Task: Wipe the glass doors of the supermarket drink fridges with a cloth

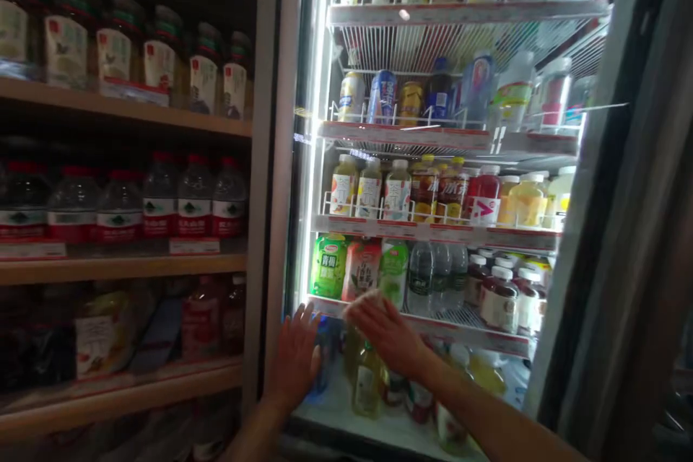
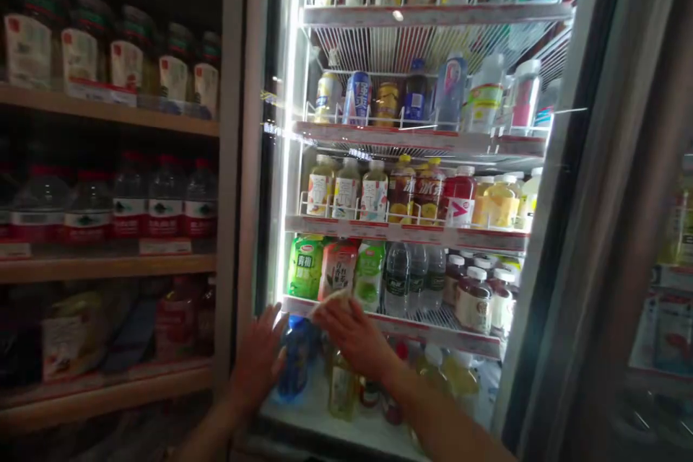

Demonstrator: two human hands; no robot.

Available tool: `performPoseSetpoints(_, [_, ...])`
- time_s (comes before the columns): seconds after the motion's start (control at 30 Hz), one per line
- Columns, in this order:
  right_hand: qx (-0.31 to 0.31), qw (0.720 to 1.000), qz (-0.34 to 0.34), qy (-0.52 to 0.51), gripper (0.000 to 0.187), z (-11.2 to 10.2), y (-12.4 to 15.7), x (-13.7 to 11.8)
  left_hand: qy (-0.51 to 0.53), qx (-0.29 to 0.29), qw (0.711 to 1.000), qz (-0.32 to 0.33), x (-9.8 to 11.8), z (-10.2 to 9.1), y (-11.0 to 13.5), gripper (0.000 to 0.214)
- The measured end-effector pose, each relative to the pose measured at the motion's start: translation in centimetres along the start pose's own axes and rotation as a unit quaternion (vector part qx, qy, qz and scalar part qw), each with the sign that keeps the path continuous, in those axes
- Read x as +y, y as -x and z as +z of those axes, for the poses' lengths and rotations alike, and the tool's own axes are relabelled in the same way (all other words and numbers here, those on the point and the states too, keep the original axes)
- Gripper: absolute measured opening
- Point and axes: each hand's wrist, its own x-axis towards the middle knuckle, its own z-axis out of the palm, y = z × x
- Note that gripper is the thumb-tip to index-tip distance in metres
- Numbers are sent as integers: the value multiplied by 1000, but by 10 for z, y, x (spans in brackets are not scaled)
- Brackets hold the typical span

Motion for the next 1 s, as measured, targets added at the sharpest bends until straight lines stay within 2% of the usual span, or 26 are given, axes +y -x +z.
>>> performPoseSetpoints(0.1, [27,996,87,-8,58,8,-35,-8,-12,-3,1000,-27,-19,-4,10,62])
performPoseSetpoints(0.13, [28,996,88,-13,57,13,-43,-13,-15,-5,999,-36,-25,-5,12,62])
performPoseSetpoints(0.3, [0,996,-68,-63,50,44,-64,-54,-23,-4,999,-41,-43,-8,27,61])
performPoseSetpoints(0.47, [2,997,-24,-78,52,60,-81,-77,-50,-20,996,-78,-56,-12,41,65])
performPoseSetpoints(0.63, [-23,991,-102,-88,47,68,-45,-86,-40,-22,997,-59,-56,-10,50,64])
performPoseSetpoints(0.73, [-23,995,-65,-73,47,56,-21,-71,-20,-20,998,-57,-46,-2,48,62])
performPoseSetpoints(0.83, [-30,998,-1,-52,53,35,6,-50,-2,-14,999,-47,-27,4,39,61])
performPoseSetpoints(0.97, [-66,996,-40,-50,62,13,53,-29,25,-8,1000,7,10,5,23,61])
performPoseSetpoints(1.0, [-63,997,-25,-42,62,9,63,-25,35,-6,999,17,20,5,18,61])
